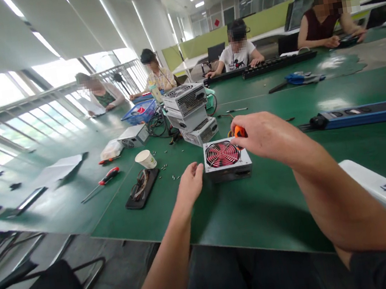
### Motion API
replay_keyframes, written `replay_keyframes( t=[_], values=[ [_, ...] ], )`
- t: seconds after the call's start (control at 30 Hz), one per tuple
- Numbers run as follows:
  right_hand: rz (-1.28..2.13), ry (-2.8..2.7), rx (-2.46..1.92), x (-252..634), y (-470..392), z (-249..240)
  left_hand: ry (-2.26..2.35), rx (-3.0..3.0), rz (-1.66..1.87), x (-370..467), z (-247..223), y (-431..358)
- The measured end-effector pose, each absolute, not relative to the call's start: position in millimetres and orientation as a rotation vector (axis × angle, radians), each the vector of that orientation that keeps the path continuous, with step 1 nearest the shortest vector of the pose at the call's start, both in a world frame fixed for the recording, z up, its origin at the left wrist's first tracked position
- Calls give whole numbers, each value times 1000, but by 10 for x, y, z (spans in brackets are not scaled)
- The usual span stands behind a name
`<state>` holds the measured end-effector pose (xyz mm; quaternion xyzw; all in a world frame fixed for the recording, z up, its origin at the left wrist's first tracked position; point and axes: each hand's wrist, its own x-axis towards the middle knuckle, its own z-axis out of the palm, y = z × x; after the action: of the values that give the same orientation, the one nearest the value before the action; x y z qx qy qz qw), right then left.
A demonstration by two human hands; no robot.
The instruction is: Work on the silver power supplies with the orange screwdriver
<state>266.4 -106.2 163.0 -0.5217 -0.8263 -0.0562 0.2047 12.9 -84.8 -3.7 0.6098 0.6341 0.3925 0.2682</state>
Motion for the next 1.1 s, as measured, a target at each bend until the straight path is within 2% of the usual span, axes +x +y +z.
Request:
replay_keyframes(
  t=[0.23, 0.57, 0.83, 1.1],
  values=[
    [-95, -2301, -1551, 2655, -1041, 1623, 2107, 1893, 677, -682, 113, -678],
    [-67, -2185, -1564, 2756, -911, 1572, 2164, 2107, 390, -730, -96, -589],
    [3, -2161, -1528, 2700, -866, 1583, 2161, 2154, 373, -654, -110, -605],
    [-34, -1939, -1516, 2685, -784, 1558, 1889, 2290, 645, -233, 292, -551]
  ],
)
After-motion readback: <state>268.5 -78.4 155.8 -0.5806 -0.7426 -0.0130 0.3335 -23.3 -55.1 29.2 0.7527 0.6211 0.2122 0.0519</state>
